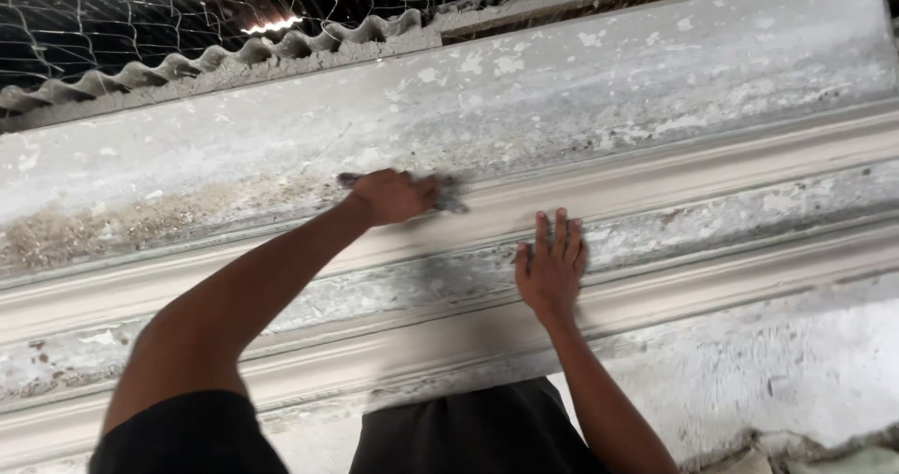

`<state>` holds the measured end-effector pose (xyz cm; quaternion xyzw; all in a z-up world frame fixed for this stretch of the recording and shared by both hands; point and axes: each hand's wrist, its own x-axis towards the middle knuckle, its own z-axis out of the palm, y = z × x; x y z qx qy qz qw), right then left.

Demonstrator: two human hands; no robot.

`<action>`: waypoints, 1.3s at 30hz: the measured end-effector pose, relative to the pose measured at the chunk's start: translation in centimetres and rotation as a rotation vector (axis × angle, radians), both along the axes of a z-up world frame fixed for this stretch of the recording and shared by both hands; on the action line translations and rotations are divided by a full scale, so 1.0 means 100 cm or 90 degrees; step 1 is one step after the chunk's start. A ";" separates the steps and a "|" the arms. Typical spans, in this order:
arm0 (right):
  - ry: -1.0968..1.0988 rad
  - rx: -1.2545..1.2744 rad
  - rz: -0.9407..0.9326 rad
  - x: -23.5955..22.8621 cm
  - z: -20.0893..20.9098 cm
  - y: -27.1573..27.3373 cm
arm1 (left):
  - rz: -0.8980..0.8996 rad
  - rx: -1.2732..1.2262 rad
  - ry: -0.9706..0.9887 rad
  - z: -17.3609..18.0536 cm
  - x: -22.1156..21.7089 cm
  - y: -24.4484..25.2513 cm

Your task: Trim and clean excess plaster from crown moldings using a putty knife.

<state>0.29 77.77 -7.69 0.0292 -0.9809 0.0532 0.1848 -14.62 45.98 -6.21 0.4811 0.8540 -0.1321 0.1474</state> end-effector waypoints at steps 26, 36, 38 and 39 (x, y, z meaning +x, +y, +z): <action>-0.228 -0.118 -0.015 -0.060 -0.012 0.253 | 0.090 0.113 0.303 0.011 0.040 0.035; -0.182 -0.099 -0.012 -0.062 -0.006 0.248 | 0.031 0.086 0.188 -0.021 0.004 0.072; -0.160 -0.093 -0.017 -0.058 -0.006 0.247 | 0.016 0.080 0.171 -0.017 -0.001 0.079; -0.161 -0.082 -0.015 -0.052 -0.005 0.247 | 0.013 0.075 0.134 -0.016 0.003 0.083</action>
